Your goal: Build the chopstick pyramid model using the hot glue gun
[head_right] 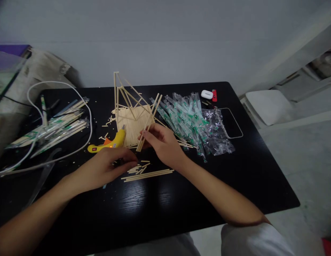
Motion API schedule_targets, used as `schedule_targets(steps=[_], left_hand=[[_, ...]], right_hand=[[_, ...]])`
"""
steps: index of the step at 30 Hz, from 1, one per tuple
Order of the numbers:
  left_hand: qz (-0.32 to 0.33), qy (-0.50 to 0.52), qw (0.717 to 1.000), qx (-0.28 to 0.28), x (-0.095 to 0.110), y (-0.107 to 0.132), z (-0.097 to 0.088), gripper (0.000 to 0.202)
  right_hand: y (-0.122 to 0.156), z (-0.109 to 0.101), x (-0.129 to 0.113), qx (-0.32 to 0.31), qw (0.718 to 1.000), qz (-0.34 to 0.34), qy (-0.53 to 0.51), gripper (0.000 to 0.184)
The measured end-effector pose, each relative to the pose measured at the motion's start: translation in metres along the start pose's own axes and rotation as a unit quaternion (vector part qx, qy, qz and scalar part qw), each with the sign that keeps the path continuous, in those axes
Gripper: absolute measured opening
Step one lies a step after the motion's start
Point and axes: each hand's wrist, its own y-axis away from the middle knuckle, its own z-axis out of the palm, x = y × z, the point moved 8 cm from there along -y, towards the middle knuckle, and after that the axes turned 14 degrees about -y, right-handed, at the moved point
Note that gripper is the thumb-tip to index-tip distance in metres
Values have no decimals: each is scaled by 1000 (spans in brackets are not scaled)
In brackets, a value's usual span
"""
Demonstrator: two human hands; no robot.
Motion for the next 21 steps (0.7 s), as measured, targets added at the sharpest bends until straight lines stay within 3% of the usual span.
schedule_targets(steps=[2,5,9,12,16,21], left_hand=[[5,-59,998,4,-5,0,-7,20],[-16,-96,994,41,-16,3,-27,25],[-44,-115,989,77,-26,7,-46,29],[-40,-122,989,75,-26,6,-43,28],[-19,-153,987,34,-26,1,-25,22],[-39,-193,980,-6,-35,0,-12,21]], right_hand=[[-2,-3,-11,-42,986,-14,158,19],[-1,-5,-16,-148,913,16,380,13],[7,-11,-7,-249,834,103,482,15],[11,-15,1,-263,803,141,516,17],[9,-21,9,-236,776,147,566,18],[8,-25,12,-219,764,128,593,20]])
